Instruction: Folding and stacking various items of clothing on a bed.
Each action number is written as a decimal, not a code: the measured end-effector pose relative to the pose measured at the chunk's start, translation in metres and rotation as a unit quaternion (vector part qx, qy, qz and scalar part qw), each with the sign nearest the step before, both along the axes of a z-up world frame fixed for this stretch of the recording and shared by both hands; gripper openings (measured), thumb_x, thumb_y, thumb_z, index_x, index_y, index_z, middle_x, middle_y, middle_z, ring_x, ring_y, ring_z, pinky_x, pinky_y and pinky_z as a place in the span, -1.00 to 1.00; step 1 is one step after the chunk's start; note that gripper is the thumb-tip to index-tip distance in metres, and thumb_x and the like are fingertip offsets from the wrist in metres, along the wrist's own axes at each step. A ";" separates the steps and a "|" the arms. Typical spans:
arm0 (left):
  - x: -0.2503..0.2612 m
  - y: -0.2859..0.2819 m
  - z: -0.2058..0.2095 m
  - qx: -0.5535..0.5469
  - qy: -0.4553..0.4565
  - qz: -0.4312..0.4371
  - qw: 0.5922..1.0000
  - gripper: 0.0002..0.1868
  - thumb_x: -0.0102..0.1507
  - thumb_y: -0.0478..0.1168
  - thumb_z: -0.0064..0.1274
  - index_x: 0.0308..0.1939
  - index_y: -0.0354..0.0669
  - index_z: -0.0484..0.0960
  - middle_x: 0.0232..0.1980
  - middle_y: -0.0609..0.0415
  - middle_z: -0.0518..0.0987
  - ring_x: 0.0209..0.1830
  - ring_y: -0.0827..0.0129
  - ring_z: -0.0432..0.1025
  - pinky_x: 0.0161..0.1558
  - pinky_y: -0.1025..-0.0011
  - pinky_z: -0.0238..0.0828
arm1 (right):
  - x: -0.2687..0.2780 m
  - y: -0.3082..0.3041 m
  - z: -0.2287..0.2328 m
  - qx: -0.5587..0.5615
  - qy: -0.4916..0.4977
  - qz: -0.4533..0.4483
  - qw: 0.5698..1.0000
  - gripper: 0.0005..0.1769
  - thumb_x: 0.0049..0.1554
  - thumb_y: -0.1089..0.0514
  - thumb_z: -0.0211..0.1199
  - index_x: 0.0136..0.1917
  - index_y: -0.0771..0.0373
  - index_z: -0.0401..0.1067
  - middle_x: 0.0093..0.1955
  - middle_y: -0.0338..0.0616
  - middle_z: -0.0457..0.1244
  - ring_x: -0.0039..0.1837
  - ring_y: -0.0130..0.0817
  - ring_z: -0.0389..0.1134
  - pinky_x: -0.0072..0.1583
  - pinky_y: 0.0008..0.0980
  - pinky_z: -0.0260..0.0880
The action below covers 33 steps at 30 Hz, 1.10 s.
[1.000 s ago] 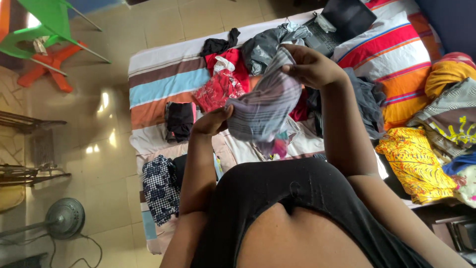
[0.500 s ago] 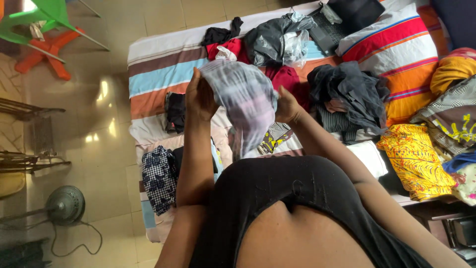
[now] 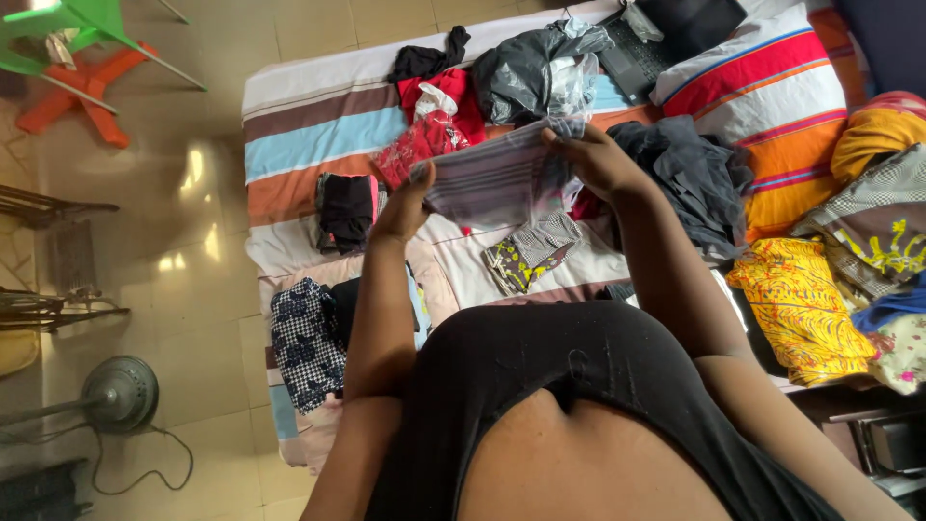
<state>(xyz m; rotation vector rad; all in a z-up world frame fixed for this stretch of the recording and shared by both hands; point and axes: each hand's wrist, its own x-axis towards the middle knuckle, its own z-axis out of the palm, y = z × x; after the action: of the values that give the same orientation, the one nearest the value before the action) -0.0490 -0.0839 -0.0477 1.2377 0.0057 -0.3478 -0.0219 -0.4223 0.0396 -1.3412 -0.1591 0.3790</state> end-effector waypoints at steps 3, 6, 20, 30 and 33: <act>-0.002 0.007 0.028 0.047 0.031 0.010 0.998 -0.25 0.39 0.32 0.00 0.30 -0.29 0.47 0.09 0.03 0.36 0.11 0.20 0.15 0.13 0.19 0.06 | -0.008 -0.004 0.022 -0.008 0.052 0.009 0.999 -0.68 0.25 0.07 0.28 0.20 0.29 0.48 0.10 -0.23 0.39 0.12 -0.46 0.41 0.23 -0.38 0.40; 0.007 0.005 0.020 -0.152 -0.019 -0.058 0.986 -0.23 0.38 0.37 -0.01 0.28 -0.27 0.54 0.24 0.01 0.58 0.23 0.26 0.46 0.26 0.26 0.45 | -0.018 0.008 0.044 0.024 0.116 -0.004 0.993 -0.68 0.24 0.11 0.30 0.19 0.34 0.46 0.08 -0.12 0.39 0.08 -0.33 0.43 0.21 -0.21 0.45; 0.057 -0.026 -0.001 -0.061 -0.083 0.002 0.995 -0.35 0.35 -0.16 0.21 0.47 -0.27 0.36 0.35 0.02 0.52 0.31 0.31 0.44 0.33 0.27 0.39 | 0.011 0.024 0.023 0.183 0.072 -0.030 0.980 -0.37 0.13 0.53 0.19 0.42 0.24 0.20 0.21 -0.03 0.32 0.17 -0.17 0.44 0.22 -0.11 0.48; 0.074 -0.021 0.155 0.066 -0.492 0.035 0.867 -0.34 0.40 0.15 -0.12 0.39 -0.29 0.42 0.34 -0.08 0.48 0.38 0.16 0.32 0.38 0.19 0.20 | 0.067 0.008 0.107 -0.020 -0.472 0.113 0.874 -0.72 0.20 0.41 0.42 0.16 0.37 0.45 0.16 -0.15 0.36 0.19 -0.40 0.34 0.22 -0.43 0.37; 0.099 -0.011 0.176 0.126 -0.612 0.041 0.780 -0.25 0.42 0.29 -0.25 0.36 -0.31 0.45 0.33 -0.13 0.48 0.39 0.10 0.28 0.38 0.16 0.13 | 0.074 0.017 0.122 -0.271 -0.571 0.023 0.775 -0.62 0.10 0.42 0.42 0.17 0.42 0.41 0.05 -0.03 0.34 0.02 -0.30 0.37 0.11 -0.37 0.38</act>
<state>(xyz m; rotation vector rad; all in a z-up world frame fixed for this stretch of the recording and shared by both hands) 0.0498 -0.0950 0.1287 1.5330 -1.0447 0.6128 0.0525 -0.4051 0.1614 -2.0011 -1.1744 -0.4596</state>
